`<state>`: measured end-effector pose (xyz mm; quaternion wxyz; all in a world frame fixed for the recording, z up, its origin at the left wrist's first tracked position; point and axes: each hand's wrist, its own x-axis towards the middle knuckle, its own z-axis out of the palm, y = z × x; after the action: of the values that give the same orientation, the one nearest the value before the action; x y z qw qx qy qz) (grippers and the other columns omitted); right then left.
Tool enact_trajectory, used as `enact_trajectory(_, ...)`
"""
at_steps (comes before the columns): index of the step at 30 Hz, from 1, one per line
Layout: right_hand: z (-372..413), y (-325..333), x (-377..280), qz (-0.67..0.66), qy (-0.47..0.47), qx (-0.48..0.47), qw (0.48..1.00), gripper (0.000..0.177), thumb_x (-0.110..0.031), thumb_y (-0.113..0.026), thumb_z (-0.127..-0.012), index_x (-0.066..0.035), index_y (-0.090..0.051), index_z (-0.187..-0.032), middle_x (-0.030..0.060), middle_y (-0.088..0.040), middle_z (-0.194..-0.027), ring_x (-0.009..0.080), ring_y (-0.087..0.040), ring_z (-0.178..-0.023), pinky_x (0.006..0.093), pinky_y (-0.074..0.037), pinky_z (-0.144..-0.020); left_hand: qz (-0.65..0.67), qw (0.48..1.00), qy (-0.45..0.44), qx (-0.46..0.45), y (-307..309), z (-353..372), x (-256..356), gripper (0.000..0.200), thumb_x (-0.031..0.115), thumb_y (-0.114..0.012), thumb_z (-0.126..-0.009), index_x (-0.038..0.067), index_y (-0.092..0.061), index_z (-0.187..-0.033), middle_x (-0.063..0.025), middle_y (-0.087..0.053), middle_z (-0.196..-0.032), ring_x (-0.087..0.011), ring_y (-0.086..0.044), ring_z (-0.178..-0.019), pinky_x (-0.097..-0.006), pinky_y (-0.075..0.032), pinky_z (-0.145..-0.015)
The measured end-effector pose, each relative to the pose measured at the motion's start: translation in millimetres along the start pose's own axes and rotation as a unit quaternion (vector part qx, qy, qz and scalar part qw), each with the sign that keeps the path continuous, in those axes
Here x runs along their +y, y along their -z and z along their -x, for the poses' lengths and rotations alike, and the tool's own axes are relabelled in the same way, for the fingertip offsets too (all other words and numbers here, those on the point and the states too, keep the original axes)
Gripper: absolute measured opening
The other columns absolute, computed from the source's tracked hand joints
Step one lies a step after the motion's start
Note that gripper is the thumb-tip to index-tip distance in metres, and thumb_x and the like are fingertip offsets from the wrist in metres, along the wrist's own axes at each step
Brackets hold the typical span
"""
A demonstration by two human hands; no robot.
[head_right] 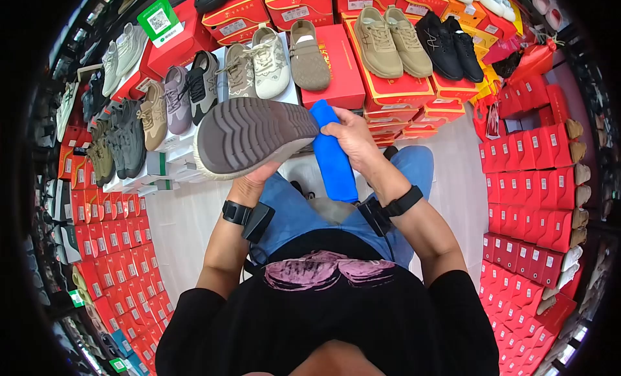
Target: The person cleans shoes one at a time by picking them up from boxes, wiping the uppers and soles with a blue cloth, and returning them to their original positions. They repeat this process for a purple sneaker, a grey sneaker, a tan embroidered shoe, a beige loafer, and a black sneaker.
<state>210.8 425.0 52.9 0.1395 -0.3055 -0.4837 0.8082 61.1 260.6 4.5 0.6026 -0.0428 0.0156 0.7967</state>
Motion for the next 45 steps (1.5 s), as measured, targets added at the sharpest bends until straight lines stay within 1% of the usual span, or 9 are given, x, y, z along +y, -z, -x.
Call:
enact_trajectory(2, -1.9, -5.0, 2.4, 0.11, 0.078, 0.027, 0.99, 0.049, 0.001, -0.057, -0.076, 0.001, -0.053, -0.125, 0.0102, -0.066, -0.098, 0.018, -0.063, -0.077, 0.0313, -0.051, -0.071, -0.176, 0.983, -0.053, 0.015, 5.7, -0.3, 3.3, 0.05, 0.039, -0.045, -0.094, 0.009, -0.044, -0.133, -0.0118, -0.045, -0.138, -0.0316, -0.04, -0.128, -0.0494, -0.027, -0.111)
enact_trajectory(5, 2.1, -9.1, -0.9, 0.362, 0.142, 0.056, 0.919, 0.052, -0.002, -0.057, -0.074, -0.002, -0.053, -0.126, 0.016, -0.067, -0.099, 0.0217, -0.064, -0.08, 0.0324, -0.05, -0.077, -0.075, 0.997, -0.001, 0.006, -16.5, -5.4, -4.5, 0.047, 0.038, -0.042, -0.096, 0.006, -0.048, -0.13, -0.014, -0.051, -0.131, -0.0306, -0.05, -0.121, -0.0466, -0.04, -0.103)
enact_trajectory(7, 1.8, -10.7, 0.2, 0.348, 0.14, 0.06, 0.925, 0.054, -0.004, -0.058, -0.074, -0.004, -0.053, -0.127, 0.0202, -0.066, -0.1, 0.0241, -0.065, -0.086, 0.0333, -0.049, -0.081, -0.255, 0.966, -0.037, 0.033, -24.6, -10.0, -10.0, 0.041, 0.032, -0.047, -0.094, 0.004, -0.052, -0.124, -0.0108, -0.059, -0.121, -0.0242, -0.058, -0.11, -0.0418, -0.045, -0.097)
enact_trajectory(9, 6.0, -15.6, -2.2, 0.309, 0.272, 0.025, 0.911, 0.053, -0.003, -0.057, -0.075, -0.002, -0.052, -0.128, 0.019, -0.066, -0.103, 0.0215, -0.065, -0.091, 0.0322, -0.05, -0.082, -0.281, 0.956, -0.029, 0.085, -18.0, -11.0, -9.8, 0.038, 0.029, -0.05, -0.094, 0.003, -0.055, -0.121, -0.0086, -0.062, -0.115, -0.0214, -0.061, -0.105, -0.0391, -0.047, -0.094)
enact_trajectory(15, 63.4, -35.0, -76.9, 0.176, 0.233, -0.065, 0.954, 0.053, 0.0, -0.058, -0.077, -0.002, -0.052, -0.129, 0.0076, -0.062, -0.112, 0.0112, -0.058, -0.098, 0.0277, -0.048, -0.086, -0.309, 0.933, -0.037, 0.182, -12.0, -8.6, -9.1, 0.037, 0.03, -0.054, -0.091, 0.004, -0.057, -0.117, -0.0093, -0.064, -0.113, -0.0216, -0.062, -0.103, -0.0375, -0.048, -0.092)
enact_trajectory(19, 76.4, -28.5, -86.8, 0.204, 0.272, -0.25, 0.906, 0.056, -0.002, -0.059, -0.076, -0.004, -0.051, -0.131, 0.0072, -0.06, -0.118, 0.0131, -0.056, -0.106, 0.0283, -0.045, -0.091, -0.406, 0.894, -0.07, 0.179, -22.4, -6.8, -20.4, 0.04, 0.029, -0.057, -0.09, 0.0, -0.057, -0.118, -0.0102, -0.064, -0.111, -0.0206, -0.062, -0.102, -0.0337, -0.048, -0.09)
enact_trajectory(26, 86.0, 4.5, -69.3, 0.123, 0.191, -0.075, 0.971, 0.059, 0.001, -0.06, -0.077, 0.001, -0.044, -0.134, 0.0098, -0.058, -0.12, 0.0142, -0.056, -0.107, 0.028, -0.045, -0.091, -0.492, 0.853, -0.08, 0.153, -57.9, -23.6, -6.7, 0.034, 0.023, -0.063, -0.086, -0.004, -0.063, -0.107, -0.0109, -0.067, -0.099, -0.0174, -0.065, -0.089, -0.0297, -0.051, -0.08)
enact_trajectory(39, 61.5, 58.5, -2.4, -0.226, 0.062, 0.057, 0.97, 0.044, -0.002, -0.056, -0.077, 0.001, -0.052, -0.12, 0.0108, -0.064, -0.099, 0.0181, -0.064, -0.083, 0.0325, -0.055, -0.071, -0.933, 0.356, -0.05, -0.007, -136.5, -167.1, -36.6, 0.048, 0.032, -0.078, -0.063, -0.002, -0.066, -0.094, -0.0145, -0.068, -0.089, -0.0218, -0.065, -0.082, -0.0326, -0.05, -0.076)
enact_trajectory(45, 8.5, 77.9, 10.3, -0.372, 0.001, 0.089, 0.924, 0.033, -0.01, -0.059, -0.077, -0.001, -0.056, -0.109, 0.0111, -0.063, -0.091, 0.0238, -0.062, -0.077, 0.0376, -0.054, -0.069, -0.956, 0.288, -0.002, -0.05, -121.4, -248.4, -42.6, 0.054, 0.036, -0.079, -0.061, -0.003, -0.066, -0.097, -0.0178, -0.067, -0.095, -0.0259, -0.065, -0.089, -0.0345, -0.049, -0.079)
